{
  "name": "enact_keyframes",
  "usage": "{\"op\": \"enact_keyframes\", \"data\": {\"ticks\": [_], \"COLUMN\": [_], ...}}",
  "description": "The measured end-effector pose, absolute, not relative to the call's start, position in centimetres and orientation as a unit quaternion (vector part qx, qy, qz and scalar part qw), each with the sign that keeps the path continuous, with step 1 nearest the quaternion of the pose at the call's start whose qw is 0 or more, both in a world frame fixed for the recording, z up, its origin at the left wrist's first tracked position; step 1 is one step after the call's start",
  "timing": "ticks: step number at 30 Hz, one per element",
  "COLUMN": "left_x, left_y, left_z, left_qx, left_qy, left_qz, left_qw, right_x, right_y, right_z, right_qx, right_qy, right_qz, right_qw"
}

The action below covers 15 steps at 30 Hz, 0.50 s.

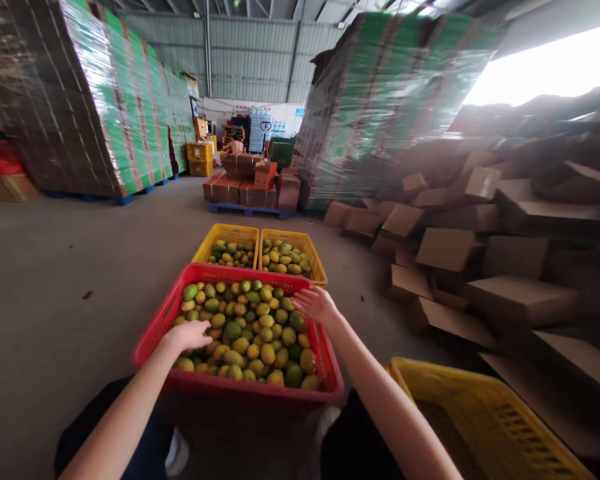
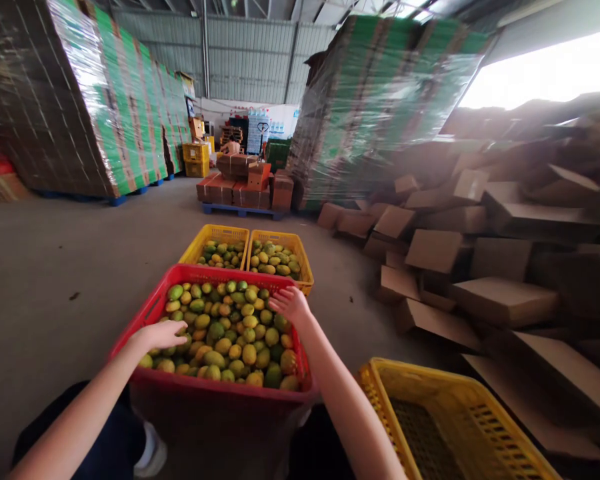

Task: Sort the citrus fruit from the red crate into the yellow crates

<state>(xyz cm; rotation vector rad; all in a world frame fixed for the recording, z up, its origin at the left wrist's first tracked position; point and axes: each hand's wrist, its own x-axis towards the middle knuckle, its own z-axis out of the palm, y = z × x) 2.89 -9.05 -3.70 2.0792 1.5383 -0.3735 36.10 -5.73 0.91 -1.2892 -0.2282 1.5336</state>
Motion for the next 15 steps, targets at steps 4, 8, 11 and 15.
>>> {"op": "enact_keyframes", "data": {"ticks": [4, 8, 11, 15], "left_x": [2.6, 2.7, 3.2, 5.2], "left_y": [-8.4, -7.9, -7.7, -6.5], "left_z": [-5.2, -8.0, -10.4, -12.7], "left_qx": [0.784, 0.788, 0.793, 0.812], "left_qy": [0.536, 0.504, 0.498, 0.495], "left_qz": [-0.135, -0.187, -0.193, -0.153], "left_qw": [0.282, 0.301, 0.293, 0.268], "right_x": [34.6, 34.7, 35.8, 37.1], "right_y": [-9.2, -10.2, -10.3, -10.9], "right_z": [-2.4, -1.8, -0.3, 0.5], "right_qx": [-0.54, -0.516, -0.484, -0.45], "right_qy": [-0.063, -0.059, -0.047, -0.022], "right_qz": [0.674, 0.691, 0.689, 0.681], "right_qw": [0.5, 0.502, 0.537, 0.577]}}
